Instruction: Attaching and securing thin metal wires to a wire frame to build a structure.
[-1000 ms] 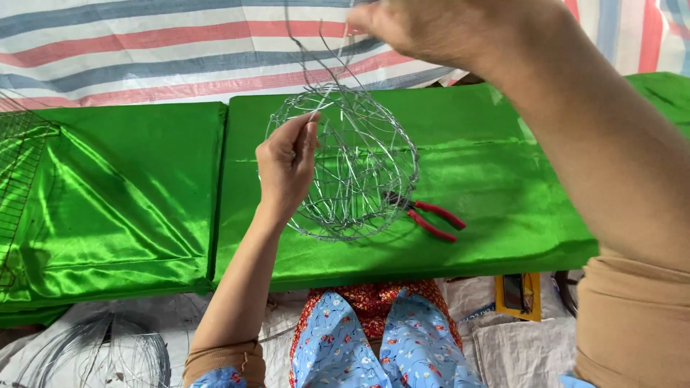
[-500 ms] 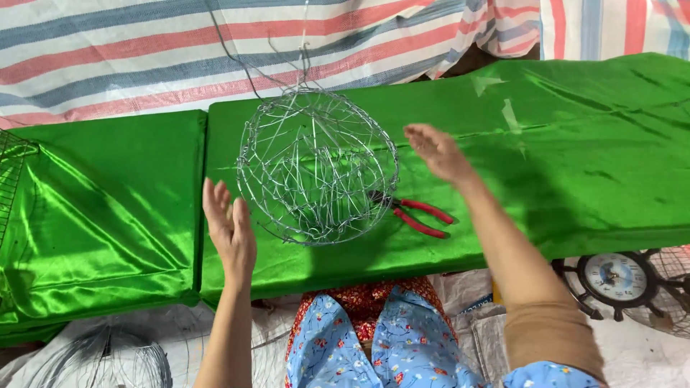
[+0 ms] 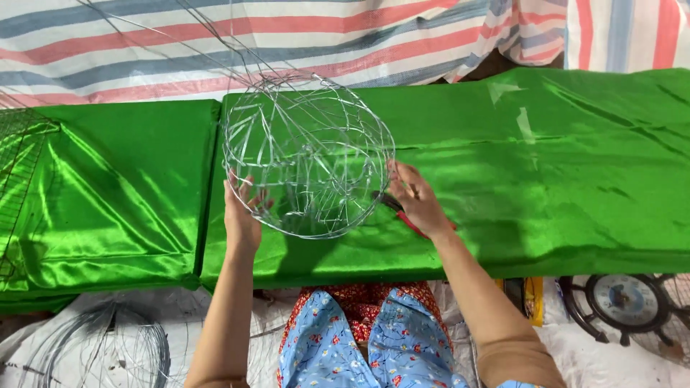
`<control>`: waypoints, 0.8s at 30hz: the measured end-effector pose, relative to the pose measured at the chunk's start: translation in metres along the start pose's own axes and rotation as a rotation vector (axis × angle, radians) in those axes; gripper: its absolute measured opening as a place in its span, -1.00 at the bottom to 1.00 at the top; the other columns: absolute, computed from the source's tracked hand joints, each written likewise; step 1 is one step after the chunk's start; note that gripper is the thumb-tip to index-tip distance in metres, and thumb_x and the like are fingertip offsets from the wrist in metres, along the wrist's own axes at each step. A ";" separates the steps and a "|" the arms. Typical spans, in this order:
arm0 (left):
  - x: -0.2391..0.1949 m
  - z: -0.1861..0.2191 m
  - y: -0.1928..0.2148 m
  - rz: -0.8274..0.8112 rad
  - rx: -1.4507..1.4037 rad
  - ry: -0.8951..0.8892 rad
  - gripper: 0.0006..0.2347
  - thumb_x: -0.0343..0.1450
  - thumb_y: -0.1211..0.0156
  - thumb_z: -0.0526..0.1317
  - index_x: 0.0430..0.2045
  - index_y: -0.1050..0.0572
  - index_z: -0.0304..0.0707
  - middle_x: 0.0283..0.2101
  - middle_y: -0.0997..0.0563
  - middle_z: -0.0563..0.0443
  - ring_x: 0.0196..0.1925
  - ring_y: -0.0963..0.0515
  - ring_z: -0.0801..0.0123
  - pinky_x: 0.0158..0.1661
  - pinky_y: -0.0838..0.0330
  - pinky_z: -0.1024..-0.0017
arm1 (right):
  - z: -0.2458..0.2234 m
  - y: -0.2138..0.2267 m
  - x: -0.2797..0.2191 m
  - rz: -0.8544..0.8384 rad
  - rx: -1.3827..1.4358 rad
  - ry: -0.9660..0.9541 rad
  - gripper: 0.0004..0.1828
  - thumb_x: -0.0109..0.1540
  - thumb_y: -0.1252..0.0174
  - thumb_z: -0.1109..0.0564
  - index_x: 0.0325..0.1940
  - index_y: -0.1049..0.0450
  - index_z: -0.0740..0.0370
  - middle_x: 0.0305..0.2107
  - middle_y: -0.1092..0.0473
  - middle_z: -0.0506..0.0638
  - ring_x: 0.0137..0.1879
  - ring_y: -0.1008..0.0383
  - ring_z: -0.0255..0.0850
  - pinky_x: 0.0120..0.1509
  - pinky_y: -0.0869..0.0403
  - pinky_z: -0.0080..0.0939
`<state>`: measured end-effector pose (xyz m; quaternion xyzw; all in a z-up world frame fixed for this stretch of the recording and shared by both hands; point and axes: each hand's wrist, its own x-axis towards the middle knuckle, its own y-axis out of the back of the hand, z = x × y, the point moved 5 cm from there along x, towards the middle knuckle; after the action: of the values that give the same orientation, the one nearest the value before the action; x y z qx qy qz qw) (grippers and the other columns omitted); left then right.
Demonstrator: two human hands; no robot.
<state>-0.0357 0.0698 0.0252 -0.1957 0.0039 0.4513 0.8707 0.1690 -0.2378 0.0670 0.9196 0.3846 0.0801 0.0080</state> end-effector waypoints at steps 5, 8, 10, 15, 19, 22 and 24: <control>0.069 -0.016 0.002 -0.122 -0.258 0.139 -0.45 0.49 0.10 0.30 0.37 -0.25 0.23 0.41 -0.25 -0.13 0.02 -0.55 -0.16 -0.08 -0.60 0.18 | -0.030 -0.031 -0.020 0.076 0.193 0.337 -0.43 0.28 -0.16 0.38 0.34 -0.39 -0.01 0.26 -0.32 0.07 0.32 -0.37 -0.14 0.29 -0.54 -0.06; 0.099 -0.029 -0.002 -0.248 -0.209 0.103 -0.44 0.51 0.12 0.31 0.38 -0.28 0.19 0.46 -0.21 -0.23 0.29 -0.29 -0.66 0.17 -0.29 -0.31 | -0.015 -0.042 -0.030 0.131 0.187 0.383 -0.52 0.27 -0.18 0.40 0.25 -0.44 0.09 0.22 -0.35 0.03 0.28 -0.43 -0.18 0.23 -0.57 -0.16; 0.119 -0.031 -0.009 -0.297 -0.222 0.091 -0.45 0.52 0.10 0.29 0.37 -0.29 0.14 0.45 -0.21 -0.26 0.30 -0.22 -0.71 0.20 -0.19 -0.40 | -0.008 -0.044 -0.034 0.165 0.128 0.394 -0.62 0.29 -0.18 0.37 0.20 -0.45 0.23 0.18 -0.37 0.12 0.24 -0.46 -0.12 0.22 -0.56 -0.12; 0.153 -0.042 -0.033 -0.388 -0.305 0.050 -0.43 0.53 0.04 0.24 0.34 -0.34 -0.08 0.40 -0.29 -0.31 0.39 -0.24 -0.49 0.22 -0.20 -0.43 | 0.006 -0.045 -0.040 0.235 -0.022 0.372 -0.68 0.31 -0.18 0.29 0.15 -0.46 0.42 0.12 -0.39 0.28 0.17 -0.50 0.00 0.17 -0.57 -0.03; 0.164 -0.037 -0.053 -0.417 -0.163 0.116 -0.32 0.46 0.09 0.38 0.35 -0.29 -0.07 0.40 -0.30 -0.31 0.25 -0.41 -0.54 0.03 -0.50 -0.26 | 0.018 -0.042 -0.036 0.290 -0.029 0.420 -0.72 0.26 -0.22 0.37 0.07 -0.50 0.38 0.08 -0.40 0.22 0.26 -0.44 0.01 0.26 -0.51 -0.07; 0.156 -0.021 -0.061 -0.367 -0.100 0.125 -0.21 0.39 0.09 0.48 0.36 -0.28 -0.11 0.37 -0.31 -0.39 0.26 -0.37 -0.59 0.02 -0.46 -0.36 | 0.008 -0.050 -0.034 0.311 0.015 0.417 -0.75 0.27 -0.23 0.33 0.04 -0.51 0.35 0.07 -0.40 0.17 0.28 -0.43 -0.04 0.32 -0.48 -0.07; 0.148 -0.012 -0.063 -0.328 -0.068 0.138 -0.18 0.36 0.11 0.52 0.34 -0.30 -0.11 0.34 -0.35 -0.41 0.25 -0.39 -0.58 0.00 -0.47 -0.38 | 0.002 -0.056 -0.033 0.315 0.051 0.409 -0.78 0.28 -0.24 0.30 0.02 -0.51 0.34 0.05 -0.40 0.14 0.28 -0.42 -0.06 0.35 -0.47 -0.06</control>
<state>0.1035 0.1490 0.0082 -0.2535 0.0166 0.2887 0.9231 0.1073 -0.2219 0.0563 0.9328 0.2320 0.2550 -0.1055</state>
